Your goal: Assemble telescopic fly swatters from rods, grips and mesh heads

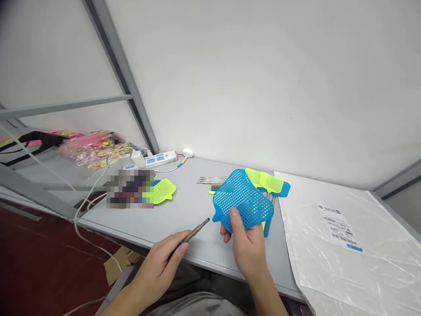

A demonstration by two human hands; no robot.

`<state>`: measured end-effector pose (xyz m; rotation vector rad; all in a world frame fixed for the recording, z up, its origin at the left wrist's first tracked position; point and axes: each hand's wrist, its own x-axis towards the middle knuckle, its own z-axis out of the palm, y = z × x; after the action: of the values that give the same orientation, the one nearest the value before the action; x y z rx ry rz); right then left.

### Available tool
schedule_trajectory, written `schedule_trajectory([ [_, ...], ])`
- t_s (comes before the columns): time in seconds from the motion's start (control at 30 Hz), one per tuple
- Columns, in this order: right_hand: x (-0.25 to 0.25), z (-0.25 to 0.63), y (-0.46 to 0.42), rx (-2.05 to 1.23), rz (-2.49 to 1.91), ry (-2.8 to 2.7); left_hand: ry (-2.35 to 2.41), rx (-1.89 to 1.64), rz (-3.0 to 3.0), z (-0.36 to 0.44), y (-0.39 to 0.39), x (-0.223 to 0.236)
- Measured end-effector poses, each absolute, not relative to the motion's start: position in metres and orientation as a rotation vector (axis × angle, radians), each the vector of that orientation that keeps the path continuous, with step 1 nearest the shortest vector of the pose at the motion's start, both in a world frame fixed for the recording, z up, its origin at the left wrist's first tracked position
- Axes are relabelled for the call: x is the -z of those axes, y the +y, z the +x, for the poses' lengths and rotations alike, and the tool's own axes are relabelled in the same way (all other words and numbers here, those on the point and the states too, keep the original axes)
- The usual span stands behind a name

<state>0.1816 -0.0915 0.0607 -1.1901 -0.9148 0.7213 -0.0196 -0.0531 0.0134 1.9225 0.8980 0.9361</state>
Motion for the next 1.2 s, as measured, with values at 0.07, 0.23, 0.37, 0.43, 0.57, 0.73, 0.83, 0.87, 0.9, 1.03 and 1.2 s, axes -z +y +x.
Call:
schedule_trajectory([
  [0.07, -0.060, 0.180, -0.093, -0.759, -1.190, -0.987, 0.881, -0.968, 2.043, -0.021, -0.052, -0.016],
  [0.23, -0.051, 0.172, -0.093, -0.767, -1.092, -0.928, 0.828, -0.930, 2.383, -0.023, -0.049, -0.015],
  [0.37, -0.043, 0.167, -0.091, -0.765, -1.028, -0.815, 0.812, -0.856, 2.489, -0.024, -0.046, -0.009],
  [0.43, -0.039, 0.165, -0.088, -0.762, -1.034, -0.837, 0.807, -0.851, 2.517, -0.023, -0.041, -0.005],
  [0.57, -0.027, 0.165, -0.079, -0.690, -1.055, -0.785, 0.782, -0.838, 2.608, -0.018, -0.021, 0.004],
  [0.73, 0.001, 0.175, -0.068, -0.578, -1.037, -0.486, 0.788, -0.767, 2.783, -0.012, 0.009, 0.013],
  [0.83, 0.015, 0.177, -0.068, -0.564, -1.099, -0.440, 0.803, -0.678, 2.820, -0.011, 0.019, 0.015],
  [0.87, 0.017, 0.176, -0.069, -0.562, -1.129, -0.447, 0.803, -0.645, 2.825, -0.011, 0.021, 0.016],
  [0.9, 0.018, 0.175, -0.069, -0.558, -1.157, -0.457, 0.804, -0.619, 2.827, -0.010, 0.022, 0.016],
  [1.03, 0.017, 0.171, -0.070, -0.556, -1.187, -0.468, 0.808, -0.603, 2.814, -0.010, 0.023, 0.015],
  [1.2, 0.016, 0.168, -0.069, -0.567, -1.114, -0.501, 0.763, -0.587, 2.844, -0.011, 0.022, 0.015],
])
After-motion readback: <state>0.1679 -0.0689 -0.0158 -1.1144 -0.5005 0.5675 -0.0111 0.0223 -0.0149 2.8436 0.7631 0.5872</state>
